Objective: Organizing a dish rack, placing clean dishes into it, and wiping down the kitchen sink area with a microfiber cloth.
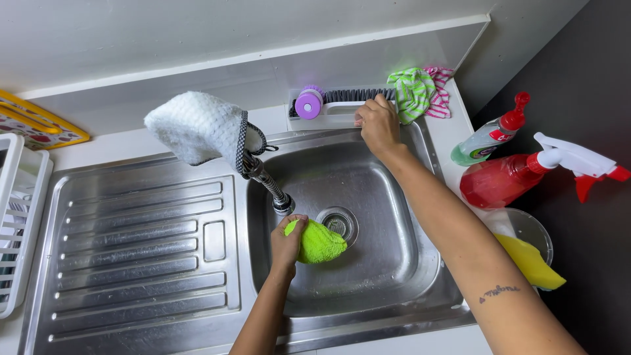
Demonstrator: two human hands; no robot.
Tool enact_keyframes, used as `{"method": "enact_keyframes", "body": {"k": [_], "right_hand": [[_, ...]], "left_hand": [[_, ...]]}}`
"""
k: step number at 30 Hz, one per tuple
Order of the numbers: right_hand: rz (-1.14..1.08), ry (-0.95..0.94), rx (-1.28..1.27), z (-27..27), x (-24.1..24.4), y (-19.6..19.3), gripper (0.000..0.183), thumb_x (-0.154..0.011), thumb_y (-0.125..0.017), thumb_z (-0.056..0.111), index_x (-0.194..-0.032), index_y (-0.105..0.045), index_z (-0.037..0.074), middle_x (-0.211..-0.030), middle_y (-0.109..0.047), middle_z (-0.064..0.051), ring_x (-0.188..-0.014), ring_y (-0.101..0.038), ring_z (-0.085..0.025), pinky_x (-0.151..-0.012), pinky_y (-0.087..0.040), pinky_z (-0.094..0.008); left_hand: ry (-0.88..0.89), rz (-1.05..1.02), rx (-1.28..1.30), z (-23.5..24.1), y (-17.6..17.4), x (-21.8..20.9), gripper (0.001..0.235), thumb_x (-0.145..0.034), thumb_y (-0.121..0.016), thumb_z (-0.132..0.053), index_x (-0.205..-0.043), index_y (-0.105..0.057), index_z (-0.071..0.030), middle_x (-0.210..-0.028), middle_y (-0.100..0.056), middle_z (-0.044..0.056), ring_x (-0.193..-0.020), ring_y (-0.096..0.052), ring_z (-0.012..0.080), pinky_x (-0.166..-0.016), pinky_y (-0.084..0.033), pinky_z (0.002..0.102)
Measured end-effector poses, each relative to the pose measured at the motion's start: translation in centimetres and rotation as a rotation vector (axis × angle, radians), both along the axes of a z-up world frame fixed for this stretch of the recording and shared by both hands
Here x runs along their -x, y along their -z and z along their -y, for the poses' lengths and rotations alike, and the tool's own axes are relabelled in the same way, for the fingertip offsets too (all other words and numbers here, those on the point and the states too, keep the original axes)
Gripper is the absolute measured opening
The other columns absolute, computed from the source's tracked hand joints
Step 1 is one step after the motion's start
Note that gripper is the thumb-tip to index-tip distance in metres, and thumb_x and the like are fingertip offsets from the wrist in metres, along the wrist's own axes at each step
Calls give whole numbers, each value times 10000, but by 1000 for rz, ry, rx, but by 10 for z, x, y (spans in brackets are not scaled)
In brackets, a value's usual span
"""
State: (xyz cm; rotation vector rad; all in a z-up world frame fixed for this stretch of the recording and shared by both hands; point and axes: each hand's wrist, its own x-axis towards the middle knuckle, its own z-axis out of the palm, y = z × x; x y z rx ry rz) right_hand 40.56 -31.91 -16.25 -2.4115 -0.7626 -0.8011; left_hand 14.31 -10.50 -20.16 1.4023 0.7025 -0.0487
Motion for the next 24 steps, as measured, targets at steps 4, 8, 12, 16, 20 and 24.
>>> {"method": "enact_keyframes", "body": {"k": [4, 8, 12, 16, 20, 24], "right_hand": [[71, -16, 9, -5, 4, -8, 81, -765, -792, 24, -790, -741, 81, -820, -674, -23, -887, -601, -230, -818, -498, -390], [108, -40, -6, -28, -3, -15, 124, -819, -792, 36, -742, -719, 101, -791, -665, -12, -858, -596, -215, -803, -505, -386], [104, -91, -72, -61, -14, -11, 137, -827, -771, 30, -734, -721, 119, -795, -675, -2, -852, -595, -204, -805, -510, -381], [94, -126, -52, -90, -19, 2, 121, -823, -777, 69, -731, -724, 129, -805, -687, 9, -859, -601, -187, -812, -511, -380], [16, -116, 19, -93, -21, 17, 59, -776, -805, 80, -765, -757, 112, -830, -708, 0, -912, -616, -208, -847, -523, -384], [-69, -241, -197, -71, -24, 11, 203, -796, -853, 146, -973, -776, 81, -985, -721, -69, -1029, -626, -257, -902, -520, -381]], "left_hand": [[-1, -7, 6, 1, 3, 6, 170, -904, -724, -210, -988, -778, -73, -898, -741, 47, -809, -649, 118, -765, -513, 276], [5, -51, 19, 6, -7, 4, 169, -907, -714, -208, -993, -774, -75, -887, -744, 52, -799, -652, 125, -761, -516, 282], [2, -59, 12, 2, -6, 5, 163, -903, -710, -201, -986, -776, -78, -889, -753, 53, -807, -658, 127, -777, -509, 278], [-6, -37, 4, -10, 12, 9, 163, -902, -715, -197, -986, -779, -74, -911, -748, 55, -834, -653, 129, -800, -503, 277], [-24, -52, -11, -18, 16, 12, 172, -897, -714, -203, -995, -775, -76, -949, -752, 57, -894, -667, 137, -859, -498, 276], [-57, -79, 15, -19, 15, 12, 197, -886, -721, -219, -1013, -775, -78, -976, -756, 62, -925, -673, 141, -887, -499, 283]]}}
